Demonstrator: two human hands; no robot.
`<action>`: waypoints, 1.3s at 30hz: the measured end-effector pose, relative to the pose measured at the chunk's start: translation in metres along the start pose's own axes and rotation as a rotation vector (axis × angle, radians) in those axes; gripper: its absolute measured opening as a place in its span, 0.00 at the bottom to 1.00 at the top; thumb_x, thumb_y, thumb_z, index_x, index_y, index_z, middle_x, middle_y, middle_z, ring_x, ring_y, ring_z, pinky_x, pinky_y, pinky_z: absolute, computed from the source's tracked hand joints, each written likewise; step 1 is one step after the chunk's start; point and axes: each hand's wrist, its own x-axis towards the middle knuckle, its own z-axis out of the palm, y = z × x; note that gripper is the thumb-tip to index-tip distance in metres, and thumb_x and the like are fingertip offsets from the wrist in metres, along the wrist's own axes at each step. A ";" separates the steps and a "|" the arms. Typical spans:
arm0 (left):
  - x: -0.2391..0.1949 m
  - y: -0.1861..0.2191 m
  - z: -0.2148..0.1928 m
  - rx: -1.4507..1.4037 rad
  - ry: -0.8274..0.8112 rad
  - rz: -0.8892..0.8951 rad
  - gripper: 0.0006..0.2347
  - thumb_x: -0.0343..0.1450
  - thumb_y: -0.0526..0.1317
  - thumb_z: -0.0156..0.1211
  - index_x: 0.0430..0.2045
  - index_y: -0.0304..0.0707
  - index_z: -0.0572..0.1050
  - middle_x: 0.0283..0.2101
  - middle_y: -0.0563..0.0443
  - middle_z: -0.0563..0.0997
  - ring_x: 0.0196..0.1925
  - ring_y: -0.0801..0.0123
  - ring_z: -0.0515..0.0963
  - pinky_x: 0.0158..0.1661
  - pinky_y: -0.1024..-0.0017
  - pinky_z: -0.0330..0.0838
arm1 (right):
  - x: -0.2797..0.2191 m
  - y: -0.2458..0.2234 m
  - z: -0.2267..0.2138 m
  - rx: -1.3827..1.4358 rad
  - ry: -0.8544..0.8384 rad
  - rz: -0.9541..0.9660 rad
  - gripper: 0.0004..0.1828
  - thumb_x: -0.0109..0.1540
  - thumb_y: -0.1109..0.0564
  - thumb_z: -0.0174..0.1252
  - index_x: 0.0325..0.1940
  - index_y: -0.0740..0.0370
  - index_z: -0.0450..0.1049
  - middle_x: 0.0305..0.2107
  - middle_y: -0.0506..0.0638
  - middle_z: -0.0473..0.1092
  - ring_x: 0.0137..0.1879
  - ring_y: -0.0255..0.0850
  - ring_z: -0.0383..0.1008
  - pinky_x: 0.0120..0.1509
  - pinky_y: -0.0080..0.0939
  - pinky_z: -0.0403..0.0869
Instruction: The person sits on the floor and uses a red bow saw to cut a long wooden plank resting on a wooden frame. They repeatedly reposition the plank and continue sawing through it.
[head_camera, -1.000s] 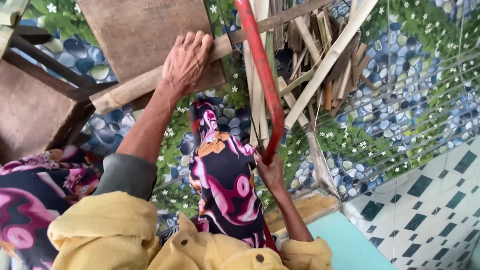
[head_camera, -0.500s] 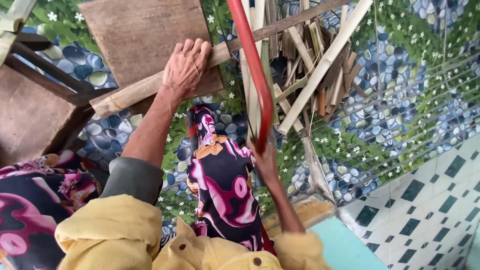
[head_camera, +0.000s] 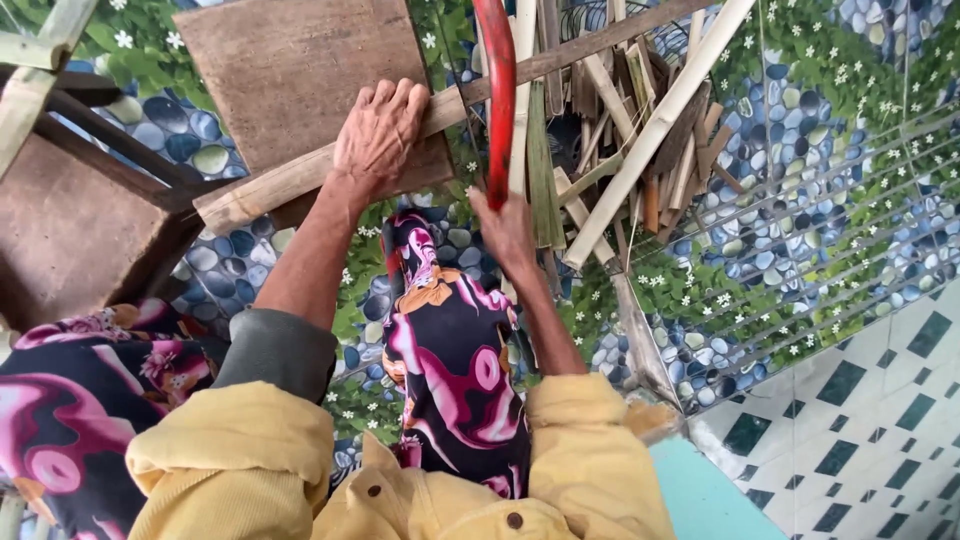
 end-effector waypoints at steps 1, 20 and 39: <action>0.002 -0.001 0.000 -0.004 0.008 0.006 0.11 0.71 0.36 0.54 0.46 0.43 0.65 0.41 0.50 0.69 0.41 0.61 0.69 0.43 0.67 0.65 | -0.025 0.001 -0.010 -0.003 0.010 -0.001 0.19 0.68 0.42 0.55 0.31 0.56 0.68 0.16 0.39 0.61 0.16 0.30 0.60 0.16 0.32 0.67; 0.003 0.001 0.014 0.036 0.030 0.022 0.09 0.72 0.38 0.52 0.45 0.45 0.67 0.41 0.51 0.70 0.40 0.63 0.70 0.41 0.69 0.65 | -0.116 0.018 -0.045 -0.043 0.002 0.128 0.15 0.60 0.41 0.61 0.40 0.52 0.69 0.32 0.45 0.73 0.36 0.37 0.74 0.42 0.43 0.74; -0.001 -0.008 0.003 0.091 -0.068 0.088 0.12 0.70 0.36 0.52 0.47 0.41 0.65 0.42 0.49 0.69 0.40 0.65 0.69 0.40 0.70 0.68 | -0.153 -0.041 -0.055 -0.150 0.002 0.011 0.25 0.68 0.49 0.50 0.68 0.56 0.58 0.44 0.57 0.78 0.42 0.52 0.83 0.49 0.49 0.78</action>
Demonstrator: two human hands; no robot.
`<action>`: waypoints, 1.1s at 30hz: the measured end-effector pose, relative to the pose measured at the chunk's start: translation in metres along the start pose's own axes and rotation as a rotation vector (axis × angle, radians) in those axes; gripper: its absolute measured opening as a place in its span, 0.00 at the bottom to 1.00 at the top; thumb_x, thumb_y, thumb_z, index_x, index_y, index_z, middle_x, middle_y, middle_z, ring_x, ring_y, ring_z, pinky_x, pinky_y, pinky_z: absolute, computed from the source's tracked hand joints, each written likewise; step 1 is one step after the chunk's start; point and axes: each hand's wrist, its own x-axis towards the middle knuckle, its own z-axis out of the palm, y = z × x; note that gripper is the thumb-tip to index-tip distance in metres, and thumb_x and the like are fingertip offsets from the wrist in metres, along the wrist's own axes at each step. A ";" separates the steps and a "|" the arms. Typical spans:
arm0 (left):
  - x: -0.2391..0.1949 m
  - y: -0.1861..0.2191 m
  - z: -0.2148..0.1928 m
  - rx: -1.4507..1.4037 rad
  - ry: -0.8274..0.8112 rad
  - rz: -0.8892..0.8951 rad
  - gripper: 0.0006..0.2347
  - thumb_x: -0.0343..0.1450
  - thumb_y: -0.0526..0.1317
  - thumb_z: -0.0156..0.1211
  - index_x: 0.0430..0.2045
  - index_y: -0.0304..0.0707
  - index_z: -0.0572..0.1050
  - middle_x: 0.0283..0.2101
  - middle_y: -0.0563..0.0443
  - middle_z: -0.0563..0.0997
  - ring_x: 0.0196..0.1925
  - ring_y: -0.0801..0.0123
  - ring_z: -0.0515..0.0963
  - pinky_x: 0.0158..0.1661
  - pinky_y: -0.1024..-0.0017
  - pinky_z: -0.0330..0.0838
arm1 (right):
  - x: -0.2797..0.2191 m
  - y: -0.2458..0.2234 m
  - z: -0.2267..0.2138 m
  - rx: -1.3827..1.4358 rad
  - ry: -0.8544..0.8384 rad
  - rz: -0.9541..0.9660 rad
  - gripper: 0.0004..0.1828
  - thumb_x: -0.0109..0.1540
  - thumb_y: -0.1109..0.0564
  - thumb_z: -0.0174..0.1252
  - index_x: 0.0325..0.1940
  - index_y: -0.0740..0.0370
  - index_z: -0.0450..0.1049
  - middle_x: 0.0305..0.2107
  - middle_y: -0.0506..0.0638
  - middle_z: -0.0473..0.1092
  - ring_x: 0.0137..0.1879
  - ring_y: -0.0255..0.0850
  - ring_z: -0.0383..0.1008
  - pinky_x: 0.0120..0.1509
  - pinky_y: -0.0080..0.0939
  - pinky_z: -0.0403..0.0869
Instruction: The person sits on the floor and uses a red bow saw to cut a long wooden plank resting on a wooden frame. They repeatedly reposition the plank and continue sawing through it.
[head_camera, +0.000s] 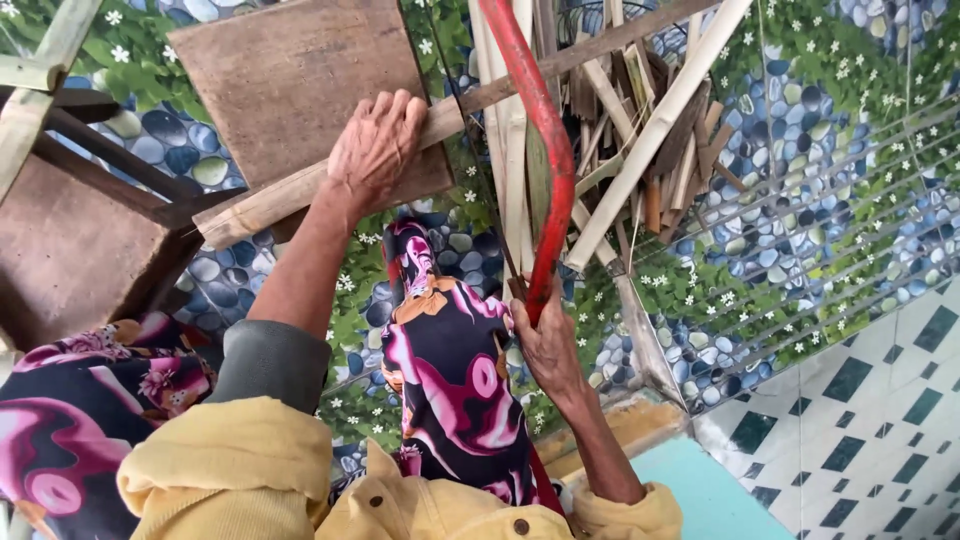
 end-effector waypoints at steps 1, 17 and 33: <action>0.002 0.000 -0.002 -0.001 -0.004 -0.006 0.12 0.70 0.36 0.52 0.47 0.41 0.65 0.42 0.49 0.69 0.40 0.65 0.69 0.40 0.70 0.68 | 0.001 -0.004 0.001 -0.003 -0.006 -0.001 0.25 0.68 0.49 0.50 0.68 0.56 0.58 0.44 0.57 0.78 0.42 0.52 0.83 0.49 0.49 0.78; -0.005 0.000 0.003 -0.020 0.092 0.030 0.23 0.62 0.50 0.70 0.42 0.43 0.65 0.42 0.53 0.68 0.48 0.63 0.70 0.49 0.68 0.64 | 0.099 -0.004 0.055 -0.167 0.113 -0.045 0.29 0.70 0.44 0.48 0.69 0.62 0.52 0.40 0.82 0.73 0.49 0.75 0.76 0.52 0.72 0.74; -0.004 0.006 0.001 -0.028 0.158 0.047 0.09 0.75 0.43 0.53 0.46 0.43 0.67 0.41 0.50 0.70 0.39 0.64 0.69 0.43 0.69 0.64 | 0.107 0.047 0.095 0.075 0.289 -0.025 0.18 0.68 0.45 0.49 0.60 0.48 0.59 0.34 0.61 0.76 0.32 0.59 0.78 0.38 0.53 0.71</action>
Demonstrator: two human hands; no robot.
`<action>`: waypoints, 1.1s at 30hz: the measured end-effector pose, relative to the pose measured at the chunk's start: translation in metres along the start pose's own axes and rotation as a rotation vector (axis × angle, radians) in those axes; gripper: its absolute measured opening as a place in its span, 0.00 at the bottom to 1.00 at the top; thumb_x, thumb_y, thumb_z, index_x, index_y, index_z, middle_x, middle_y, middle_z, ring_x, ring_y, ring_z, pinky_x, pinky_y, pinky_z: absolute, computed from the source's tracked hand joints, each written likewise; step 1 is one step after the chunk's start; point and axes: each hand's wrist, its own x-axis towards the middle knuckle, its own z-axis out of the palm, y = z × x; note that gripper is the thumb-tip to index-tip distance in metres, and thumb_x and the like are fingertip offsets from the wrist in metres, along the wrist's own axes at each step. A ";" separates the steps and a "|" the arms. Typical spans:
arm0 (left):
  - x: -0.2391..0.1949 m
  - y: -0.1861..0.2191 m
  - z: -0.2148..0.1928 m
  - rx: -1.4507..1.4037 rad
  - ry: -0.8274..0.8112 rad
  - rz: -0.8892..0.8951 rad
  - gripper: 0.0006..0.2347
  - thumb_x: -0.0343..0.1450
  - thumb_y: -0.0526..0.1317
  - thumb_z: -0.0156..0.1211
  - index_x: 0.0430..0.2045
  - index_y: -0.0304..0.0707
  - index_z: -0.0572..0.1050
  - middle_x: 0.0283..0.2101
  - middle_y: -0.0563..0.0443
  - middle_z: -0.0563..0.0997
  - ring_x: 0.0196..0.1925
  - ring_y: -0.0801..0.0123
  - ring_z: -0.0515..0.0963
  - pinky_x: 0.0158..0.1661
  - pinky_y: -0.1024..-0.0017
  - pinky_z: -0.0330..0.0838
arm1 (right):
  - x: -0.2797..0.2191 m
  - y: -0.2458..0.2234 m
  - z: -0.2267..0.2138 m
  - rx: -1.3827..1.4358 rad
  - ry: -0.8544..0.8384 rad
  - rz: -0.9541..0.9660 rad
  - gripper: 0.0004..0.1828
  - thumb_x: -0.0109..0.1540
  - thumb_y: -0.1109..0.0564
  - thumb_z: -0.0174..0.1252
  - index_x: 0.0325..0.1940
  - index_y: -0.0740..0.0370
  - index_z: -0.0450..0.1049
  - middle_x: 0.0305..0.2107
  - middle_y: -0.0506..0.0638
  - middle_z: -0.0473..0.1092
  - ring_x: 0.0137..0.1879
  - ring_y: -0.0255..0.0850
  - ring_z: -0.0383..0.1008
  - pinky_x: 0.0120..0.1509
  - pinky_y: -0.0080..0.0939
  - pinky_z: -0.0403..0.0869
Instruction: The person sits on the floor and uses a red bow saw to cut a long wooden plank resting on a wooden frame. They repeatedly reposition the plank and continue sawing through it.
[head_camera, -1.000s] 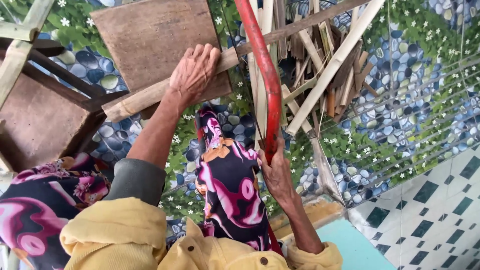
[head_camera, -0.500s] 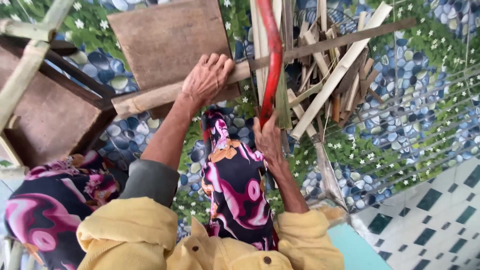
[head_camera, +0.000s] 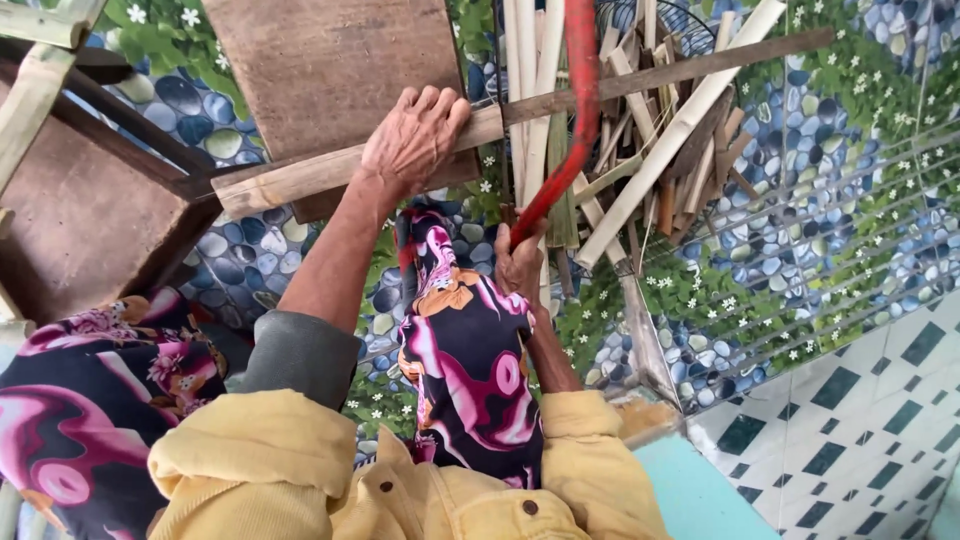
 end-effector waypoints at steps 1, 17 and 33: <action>0.001 0.001 0.000 0.006 0.008 0.002 0.09 0.75 0.43 0.53 0.46 0.43 0.67 0.41 0.50 0.70 0.39 0.64 0.69 0.43 0.69 0.64 | 0.000 -0.006 -0.006 0.004 0.006 -0.008 0.18 0.68 0.45 0.49 0.60 0.48 0.59 0.34 0.61 0.76 0.32 0.59 0.78 0.38 0.53 0.71; -0.001 0.001 0.001 0.023 0.004 0.004 0.20 0.76 0.60 0.54 0.45 0.43 0.67 0.40 0.51 0.70 0.39 0.65 0.68 0.43 0.69 0.63 | -0.017 -0.018 -0.042 -0.040 -0.134 0.090 0.28 0.68 0.43 0.48 0.69 0.56 0.58 0.34 0.58 0.73 0.37 0.55 0.75 0.40 0.52 0.72; 0.002 -0.001 -0.003 0.007 -0.067 0.027 0.22 0.78 0.61 0.53 0.45 0.40 0.65 0.42 0.48 0.69 0.41 0.63 0.68 0.45 0.68 0.64 | -0.127 0.050 -0.128 -0.034 -0.192 -0.006 0.14 0.72 0.48 0.45 0.55 0.57 0.59 0.27 0.45 0.61 0.23 0.34 0.64 0.27 0.35 0.75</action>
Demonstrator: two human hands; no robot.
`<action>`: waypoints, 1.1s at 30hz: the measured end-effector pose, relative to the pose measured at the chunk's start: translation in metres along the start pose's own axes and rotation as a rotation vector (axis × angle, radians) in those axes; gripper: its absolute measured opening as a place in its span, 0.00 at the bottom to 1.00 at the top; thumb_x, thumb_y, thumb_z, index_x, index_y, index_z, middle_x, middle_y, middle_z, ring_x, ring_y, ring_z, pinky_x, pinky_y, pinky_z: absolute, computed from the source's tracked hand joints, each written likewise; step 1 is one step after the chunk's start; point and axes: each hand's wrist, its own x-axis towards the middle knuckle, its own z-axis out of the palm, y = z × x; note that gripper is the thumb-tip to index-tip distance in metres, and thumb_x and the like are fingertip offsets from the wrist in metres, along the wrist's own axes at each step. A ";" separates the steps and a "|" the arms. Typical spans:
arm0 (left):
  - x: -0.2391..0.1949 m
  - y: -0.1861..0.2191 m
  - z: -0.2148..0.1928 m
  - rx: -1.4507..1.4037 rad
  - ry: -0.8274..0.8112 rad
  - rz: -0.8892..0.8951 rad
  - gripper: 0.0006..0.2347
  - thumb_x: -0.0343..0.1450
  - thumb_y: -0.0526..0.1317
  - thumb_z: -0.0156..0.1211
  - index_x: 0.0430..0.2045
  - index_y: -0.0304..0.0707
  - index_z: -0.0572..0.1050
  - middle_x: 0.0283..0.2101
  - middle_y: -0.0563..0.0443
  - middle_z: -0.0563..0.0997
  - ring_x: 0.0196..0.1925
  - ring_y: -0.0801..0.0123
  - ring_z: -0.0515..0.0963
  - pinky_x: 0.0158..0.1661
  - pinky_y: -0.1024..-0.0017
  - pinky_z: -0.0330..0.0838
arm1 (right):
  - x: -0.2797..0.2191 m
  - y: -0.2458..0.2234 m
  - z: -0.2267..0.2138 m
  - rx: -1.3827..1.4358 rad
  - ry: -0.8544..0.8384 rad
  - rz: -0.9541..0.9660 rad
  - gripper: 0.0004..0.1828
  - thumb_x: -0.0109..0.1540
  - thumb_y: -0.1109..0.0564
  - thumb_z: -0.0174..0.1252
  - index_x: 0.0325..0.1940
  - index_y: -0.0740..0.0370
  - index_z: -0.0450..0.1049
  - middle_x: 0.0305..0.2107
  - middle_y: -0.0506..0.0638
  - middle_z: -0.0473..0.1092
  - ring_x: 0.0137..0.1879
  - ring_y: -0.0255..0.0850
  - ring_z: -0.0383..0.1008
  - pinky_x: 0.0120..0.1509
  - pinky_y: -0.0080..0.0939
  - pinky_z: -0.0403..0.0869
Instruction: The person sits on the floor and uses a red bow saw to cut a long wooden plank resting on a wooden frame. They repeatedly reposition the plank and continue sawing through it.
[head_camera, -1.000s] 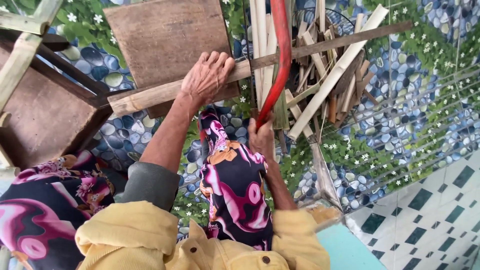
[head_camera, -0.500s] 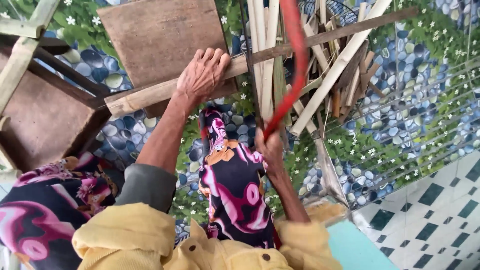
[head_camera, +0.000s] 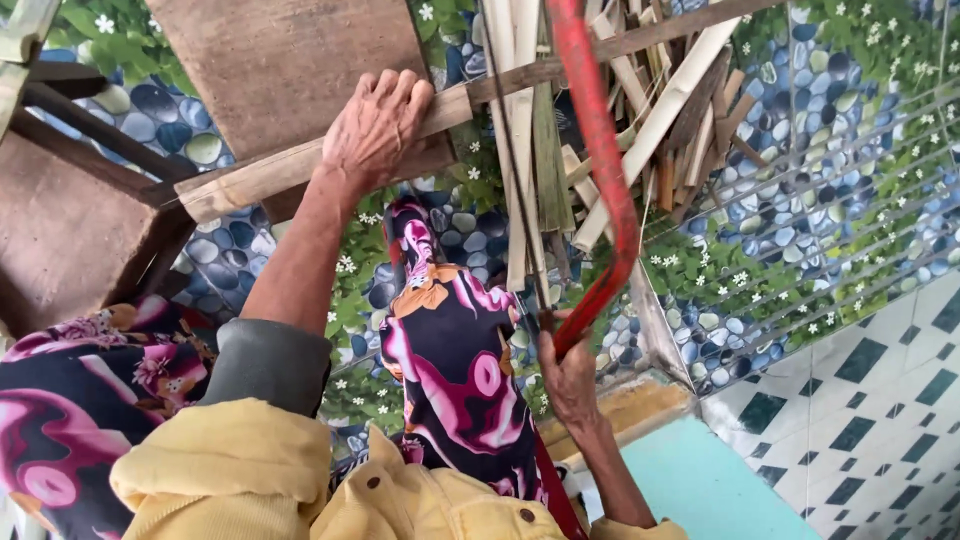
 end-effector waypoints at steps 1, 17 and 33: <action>-0.001 0.002 0.002 -0.001 0.005 0.008 0.22 0.78 0.61 0.53 0.45 0.40 0.65 0.42 0.48 0.69 0.41 0.63 0.68 0.45 0.68 0.64 | -0.007 -0.001 -0.002 0.002 0.009 0.002 0.14 0.72 0.48 0.45 0.55 0.57 0.59 0.27 0.45 0.61 0.23 0.34 0.64 0.27 0.35 0.75; -0.001 0.000 0.006 -0.081 -0.013 -0.027 0.21 0.72 0.54 0.64 0.46 0.41 0.65 0.42 0.48 0.69 0.41 0.61 0.69 0.44 0.66 0.64 | -0.050 0.000 -0.011 -0.093 -0.065 0.137 0.21 0.70 0.49 0.48 0.64 0.57 0.57 0.29 0.52 0.70 0.30 0.49 0.72 0.37 0.49 0.73; -0.001 -0.001 0.008 -0.007 -0.020 0.018 0.10 0.73 0.39 0.51 0.47 0.41 0.64 0.42 0.49 0.67 0.41 0.64 0.67 0.43 0.69 0.64 | 0.083 -0.099 0.034 0.037 -0.090 0.218 0.23 0.69 0.41 0.41 0.56 0.62 0.56 0.22 0.47 0.66 0.25 0.42 0.68 0.27 0.46 0.66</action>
